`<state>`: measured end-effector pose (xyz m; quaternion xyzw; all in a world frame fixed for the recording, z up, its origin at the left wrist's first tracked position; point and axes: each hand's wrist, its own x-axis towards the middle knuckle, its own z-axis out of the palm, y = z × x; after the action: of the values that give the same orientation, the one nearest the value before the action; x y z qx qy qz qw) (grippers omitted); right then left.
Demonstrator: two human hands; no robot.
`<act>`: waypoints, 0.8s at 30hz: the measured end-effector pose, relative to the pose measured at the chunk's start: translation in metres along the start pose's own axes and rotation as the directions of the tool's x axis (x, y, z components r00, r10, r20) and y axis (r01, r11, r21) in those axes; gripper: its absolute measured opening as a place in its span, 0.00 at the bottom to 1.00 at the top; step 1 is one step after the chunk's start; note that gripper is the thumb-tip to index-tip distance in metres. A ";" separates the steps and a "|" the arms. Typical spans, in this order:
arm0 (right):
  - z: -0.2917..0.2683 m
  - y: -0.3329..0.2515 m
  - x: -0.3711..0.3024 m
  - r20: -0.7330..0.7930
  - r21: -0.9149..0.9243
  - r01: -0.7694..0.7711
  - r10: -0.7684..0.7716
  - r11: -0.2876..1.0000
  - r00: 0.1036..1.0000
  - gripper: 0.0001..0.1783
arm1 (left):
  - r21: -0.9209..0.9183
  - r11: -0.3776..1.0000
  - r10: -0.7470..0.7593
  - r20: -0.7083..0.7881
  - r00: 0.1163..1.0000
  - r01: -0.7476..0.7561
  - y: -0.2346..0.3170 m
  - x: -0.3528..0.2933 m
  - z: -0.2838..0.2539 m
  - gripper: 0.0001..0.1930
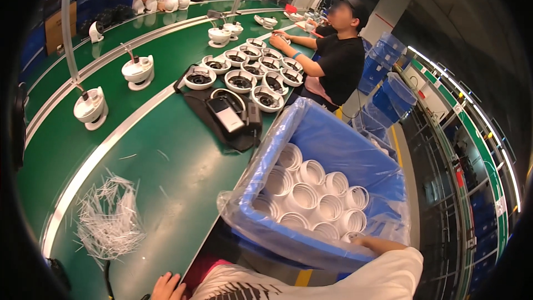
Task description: Trimming excess plastic and assembling components for light fixtures on a factory production line.
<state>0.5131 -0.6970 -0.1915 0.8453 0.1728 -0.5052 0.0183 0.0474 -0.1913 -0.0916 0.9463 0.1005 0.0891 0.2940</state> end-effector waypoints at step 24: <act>-0.071 -0.647 0.004 -0.515 0.763 0.018 -0.591 -0.646 0.621 0.14 | -0.082 0.986 0.136 -0.133 0.982 -0.147 -0.018 -0.011 0.002 0.16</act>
<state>0.3743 -0.0733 -0.0674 0.1805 -0.0125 -0.4899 -0.8528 0.0344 -0.1806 -0.1046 0.9290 0.0472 0.1743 0.3231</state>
